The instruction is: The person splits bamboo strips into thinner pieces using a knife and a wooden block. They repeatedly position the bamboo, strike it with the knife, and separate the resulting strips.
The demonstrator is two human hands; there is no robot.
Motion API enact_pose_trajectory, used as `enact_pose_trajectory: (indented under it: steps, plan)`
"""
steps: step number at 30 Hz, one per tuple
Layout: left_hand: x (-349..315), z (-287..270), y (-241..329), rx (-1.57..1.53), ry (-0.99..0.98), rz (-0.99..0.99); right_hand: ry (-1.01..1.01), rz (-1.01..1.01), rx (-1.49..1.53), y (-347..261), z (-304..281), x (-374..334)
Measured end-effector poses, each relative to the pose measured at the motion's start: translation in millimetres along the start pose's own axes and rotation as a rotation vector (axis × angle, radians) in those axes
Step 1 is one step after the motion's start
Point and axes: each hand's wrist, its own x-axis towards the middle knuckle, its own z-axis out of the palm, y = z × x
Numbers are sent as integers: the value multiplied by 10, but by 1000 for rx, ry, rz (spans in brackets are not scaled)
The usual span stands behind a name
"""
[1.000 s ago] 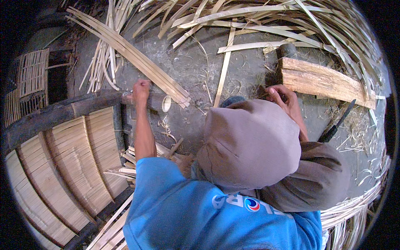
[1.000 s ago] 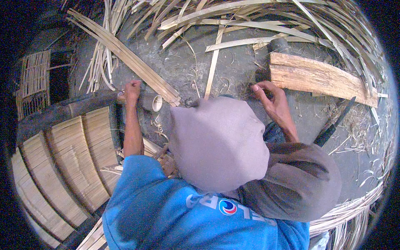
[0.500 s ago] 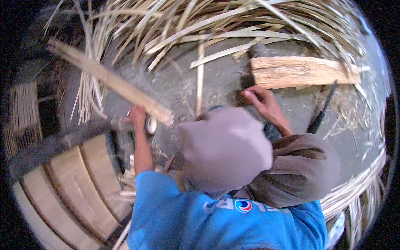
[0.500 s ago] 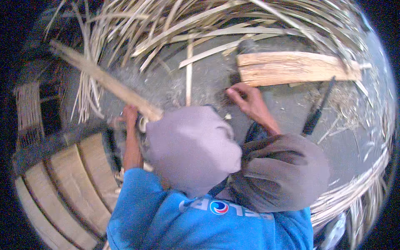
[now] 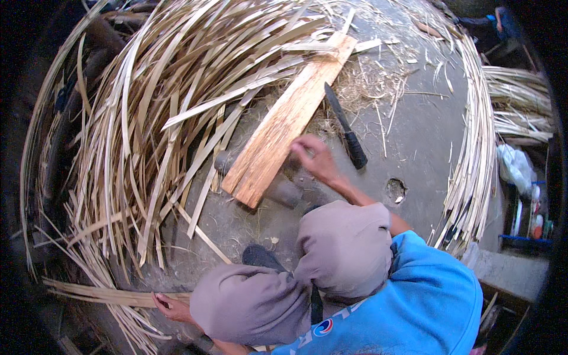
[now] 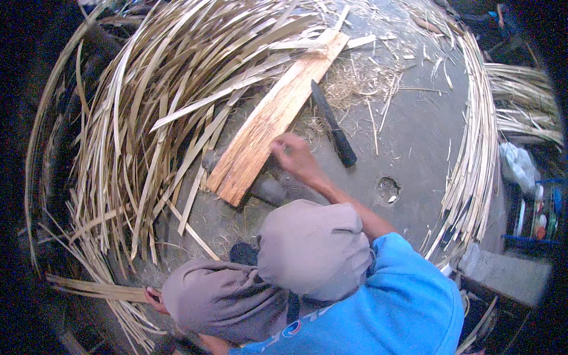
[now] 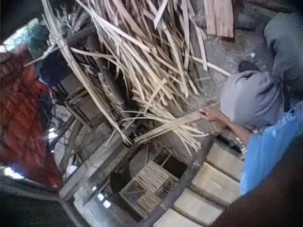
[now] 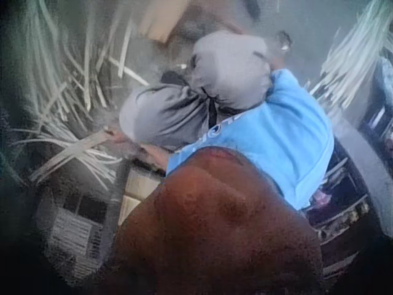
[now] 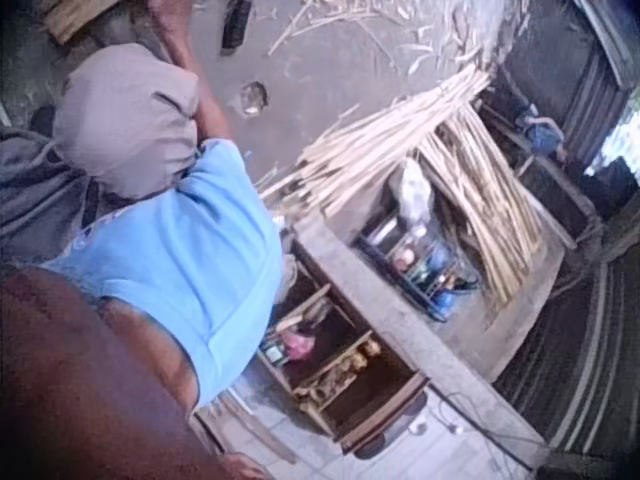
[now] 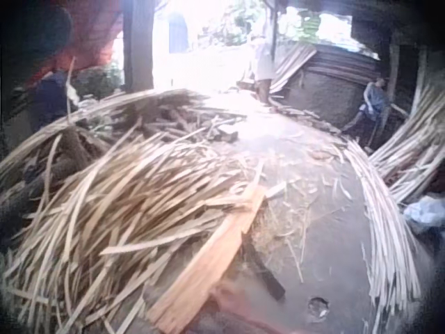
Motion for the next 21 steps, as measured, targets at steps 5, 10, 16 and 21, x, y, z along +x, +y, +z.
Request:
enact_pose_trajectory:
  steps: [5, 10, 16, 21]
  plan:
    - [191, 476, 1242, -177, -187, 292, 369, 125, -653, 848, -686, -24]
    - [400, 575, 2819, -451, -644, 143, 109, 396, -575, 1432, -945, -264]
    - [361, 158, 4015, -169, -1222, 565, 233, 601, 232, 1739, -1111, -212]
    - [211, 164, 4124, -149, -1479, 449, 604, 811, 821, 1760, -1532, -126]
